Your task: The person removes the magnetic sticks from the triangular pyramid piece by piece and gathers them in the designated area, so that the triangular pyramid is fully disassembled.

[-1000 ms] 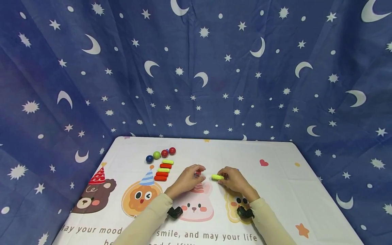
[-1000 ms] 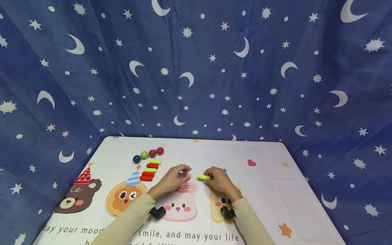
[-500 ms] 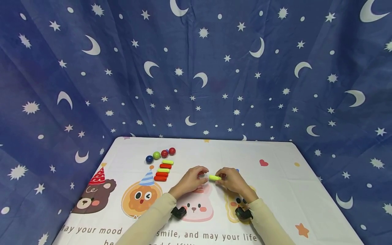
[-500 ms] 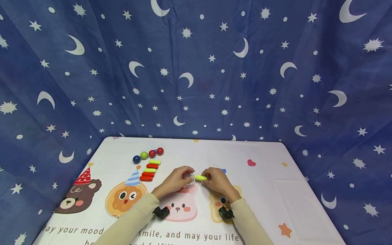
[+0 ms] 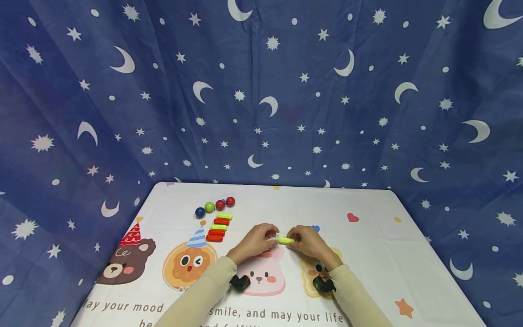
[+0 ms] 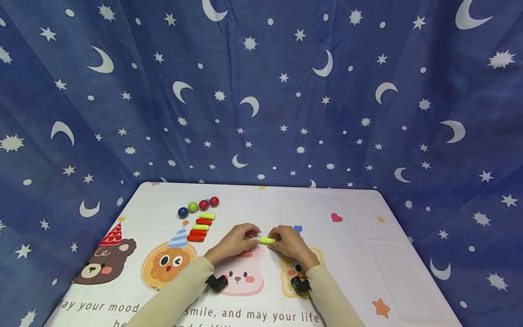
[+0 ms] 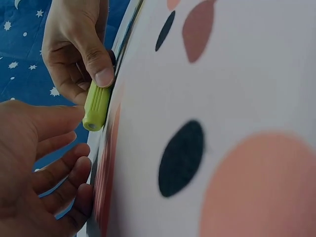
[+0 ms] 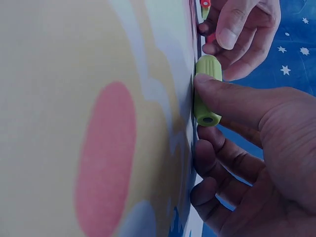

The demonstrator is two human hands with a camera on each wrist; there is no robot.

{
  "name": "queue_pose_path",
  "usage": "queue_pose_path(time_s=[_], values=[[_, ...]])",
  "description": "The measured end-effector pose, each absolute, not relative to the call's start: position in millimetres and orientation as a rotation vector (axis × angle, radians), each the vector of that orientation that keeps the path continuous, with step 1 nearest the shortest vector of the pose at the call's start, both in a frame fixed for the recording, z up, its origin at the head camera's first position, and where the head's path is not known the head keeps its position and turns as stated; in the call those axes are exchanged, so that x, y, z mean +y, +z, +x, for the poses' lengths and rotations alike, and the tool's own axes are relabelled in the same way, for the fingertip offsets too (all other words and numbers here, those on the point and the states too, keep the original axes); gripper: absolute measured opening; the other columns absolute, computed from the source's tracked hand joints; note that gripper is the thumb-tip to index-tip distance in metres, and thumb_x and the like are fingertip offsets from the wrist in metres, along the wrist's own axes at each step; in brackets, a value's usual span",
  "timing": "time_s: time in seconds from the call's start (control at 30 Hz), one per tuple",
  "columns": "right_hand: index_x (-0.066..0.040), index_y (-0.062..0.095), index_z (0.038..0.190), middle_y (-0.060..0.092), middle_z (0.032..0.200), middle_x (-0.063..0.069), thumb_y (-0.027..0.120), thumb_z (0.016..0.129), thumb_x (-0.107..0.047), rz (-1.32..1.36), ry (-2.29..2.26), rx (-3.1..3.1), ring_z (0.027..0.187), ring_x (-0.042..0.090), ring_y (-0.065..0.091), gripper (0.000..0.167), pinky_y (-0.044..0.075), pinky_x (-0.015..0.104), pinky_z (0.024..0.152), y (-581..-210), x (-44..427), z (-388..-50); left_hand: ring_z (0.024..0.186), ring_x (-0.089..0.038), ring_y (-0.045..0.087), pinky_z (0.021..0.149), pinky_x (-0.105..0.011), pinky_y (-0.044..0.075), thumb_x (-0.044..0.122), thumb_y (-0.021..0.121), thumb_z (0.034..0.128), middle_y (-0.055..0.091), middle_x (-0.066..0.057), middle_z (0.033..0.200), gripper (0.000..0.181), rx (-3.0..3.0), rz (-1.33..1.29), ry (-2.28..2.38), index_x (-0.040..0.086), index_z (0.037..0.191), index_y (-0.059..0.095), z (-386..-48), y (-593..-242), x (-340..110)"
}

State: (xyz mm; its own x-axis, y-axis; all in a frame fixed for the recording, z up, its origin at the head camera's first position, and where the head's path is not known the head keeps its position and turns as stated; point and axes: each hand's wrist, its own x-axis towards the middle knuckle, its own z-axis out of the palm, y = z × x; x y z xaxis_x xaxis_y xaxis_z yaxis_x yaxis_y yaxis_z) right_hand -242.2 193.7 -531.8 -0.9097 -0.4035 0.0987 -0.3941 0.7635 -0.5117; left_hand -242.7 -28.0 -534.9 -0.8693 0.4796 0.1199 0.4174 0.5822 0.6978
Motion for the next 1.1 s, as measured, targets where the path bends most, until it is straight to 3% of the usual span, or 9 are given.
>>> queue_pose_path(time_s=[0.67,0.73,0.8,0.9,1.1], values=[[-0.013,0.071,0.098,0.064,0.084,-0.004,0.083,0.077,-0.015,-0.684,-0.915,2.861,0.071,0.009,0.052,0.024,0.045,0.020,0.064,-529.0,202.1,-239.2,0.083,-0.009,0.057,0.075,-0.021,0.045,0.022,0.078,0.0829,0.066,0.004,0.091,0.026,2.762,0.806,1.031,0.014,0.107,0.071,-244.5,-535.9,-9.6],[-0.012,0.071,0.099,0.065,0.084,-0.004,0.083,0.078,-0.015,-0.679,-0.911,2.858,0.071,0.009,0.052,0.025,0.045,0.020,0.064,-528.2,203.4,-239.0,0.083,-0.009,0.057,0.076,-0.023,0.046,0.022,0.078,0.0825,0.066,0.004,0.091,0.027,2.768,0.815,1.022,0.014,0.107,0.071,-244.0,-535.5,-8.8],[-0.012,0.071,0.099,0.065,0.085,-0.003,0.083,0.078,-0.015,-0.665,-0.907,2.858,0.072,0.009,0.052,0.025,0.045,0.020,0.065,-528.2,204.8,-239.2,0.083,-0.008,0.057,0.086,-0.028,0.048,0.022,0.078,0.0827,0.066,0.005,0.091,0.026,2.780,0.824,1.002,0.015,0.107,0.071,-243.1,-534.8,-7.5],[-0.012,0.071,0.099,0.066,0.086,-0.003,0.084,0.077,-0.015,-0.655,-0.904,2.864,0.073,0.009,0.053,0.026,0.046,0.020,0.066,-528.2,206.7,-239.5,0.081,-0.005,0.057,0.087,-0.032,0.049,0.020,0.077,0.0834,0.065,0.006,0.090,0.023,2.791,0.839,0.973,0.016,0.105,0.071,-243.2,-535.2,-5.5],[-0.014,0.071,0.100,0.067,0.087,-0.004,0.084,0.077,-0.018,-0.609,-0.871,2.894,0.073,0.007,0.053,0.027,0.047,0.022,0.068,-528.6,211.0,-241.4,0.077,-0.004,0.054,0.071,-0.019,0.045,0.016,0.075,0.0847,0.063,0.005,0.089,0.018,2.804,0.866,0.939,0.016,0.102,0.071,-245.6,-537.4,-1.9]])
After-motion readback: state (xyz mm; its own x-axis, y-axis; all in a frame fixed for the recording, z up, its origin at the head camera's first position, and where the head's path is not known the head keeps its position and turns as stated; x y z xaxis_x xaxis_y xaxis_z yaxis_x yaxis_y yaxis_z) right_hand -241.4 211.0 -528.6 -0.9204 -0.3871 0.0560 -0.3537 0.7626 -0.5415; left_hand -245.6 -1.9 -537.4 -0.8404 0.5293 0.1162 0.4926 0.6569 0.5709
